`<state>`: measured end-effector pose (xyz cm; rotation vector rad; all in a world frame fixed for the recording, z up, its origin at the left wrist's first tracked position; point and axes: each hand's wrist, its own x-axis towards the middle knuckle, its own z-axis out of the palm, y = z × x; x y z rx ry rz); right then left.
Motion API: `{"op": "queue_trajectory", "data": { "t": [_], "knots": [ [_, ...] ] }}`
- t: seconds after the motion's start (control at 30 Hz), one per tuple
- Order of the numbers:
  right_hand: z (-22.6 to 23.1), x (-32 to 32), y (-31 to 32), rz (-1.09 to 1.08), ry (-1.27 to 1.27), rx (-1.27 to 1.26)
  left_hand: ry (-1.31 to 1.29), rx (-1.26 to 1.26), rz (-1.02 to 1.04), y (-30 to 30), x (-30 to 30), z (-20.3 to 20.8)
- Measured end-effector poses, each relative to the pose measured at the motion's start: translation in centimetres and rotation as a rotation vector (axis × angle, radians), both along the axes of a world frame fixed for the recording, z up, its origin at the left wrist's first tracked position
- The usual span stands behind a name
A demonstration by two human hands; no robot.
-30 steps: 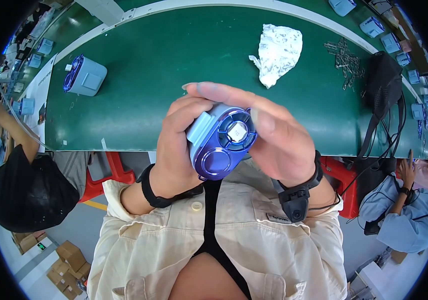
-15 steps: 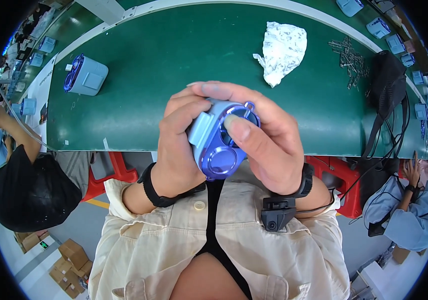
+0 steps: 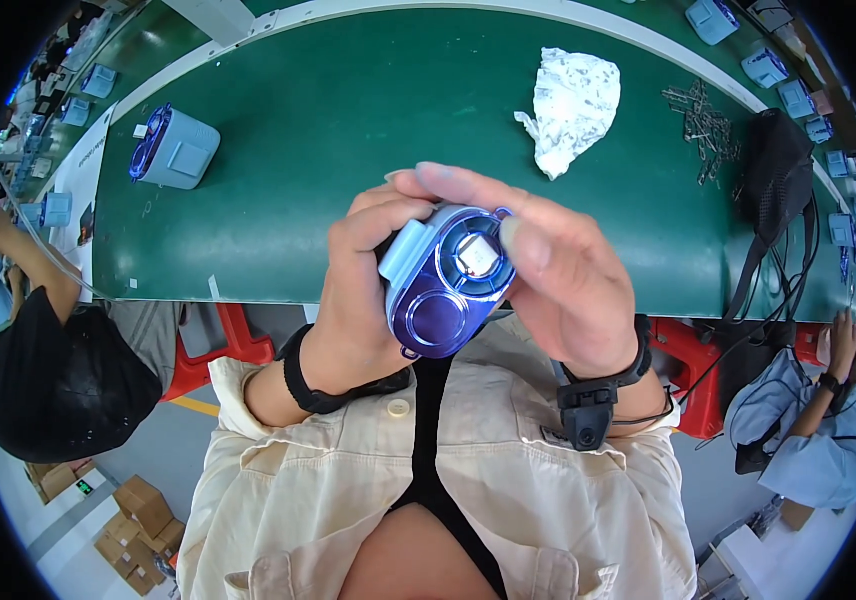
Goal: The person picks up a blue device from the conveyor belt, peels a small white sticker from its top surface by hand, and places it back on the belt, repeating this for several devices.
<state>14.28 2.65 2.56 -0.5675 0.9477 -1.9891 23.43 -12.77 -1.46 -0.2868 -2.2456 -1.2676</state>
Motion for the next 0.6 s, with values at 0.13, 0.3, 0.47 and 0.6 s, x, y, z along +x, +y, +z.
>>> {"op": "queue_trajectory", "data": {
  "t": [0.13,0.3,0.47,0.6],
  "knots": [
    [-0.4,0.5,-0.2,-0.028,0.142,0.012,-0.017,0.027,-0.011,-0.1,0.1,0.0],
    [-1.3,0.9,-0.4,-0.061,0.107,0.038,-0.006,-0.005,0.014,-0.1,0.1,-0.3],
    [-1.2,1.6,-0.8,-0.170,0.122,0.041,-0.046,-0.004,0.023,0.0,-0.1,-0.1],
    [-1.2,1.2,-0.8,-0.142,0.109,0.065,-0.070,0.056,0.004,-0.1,0.1,0.0]
  ]
}}
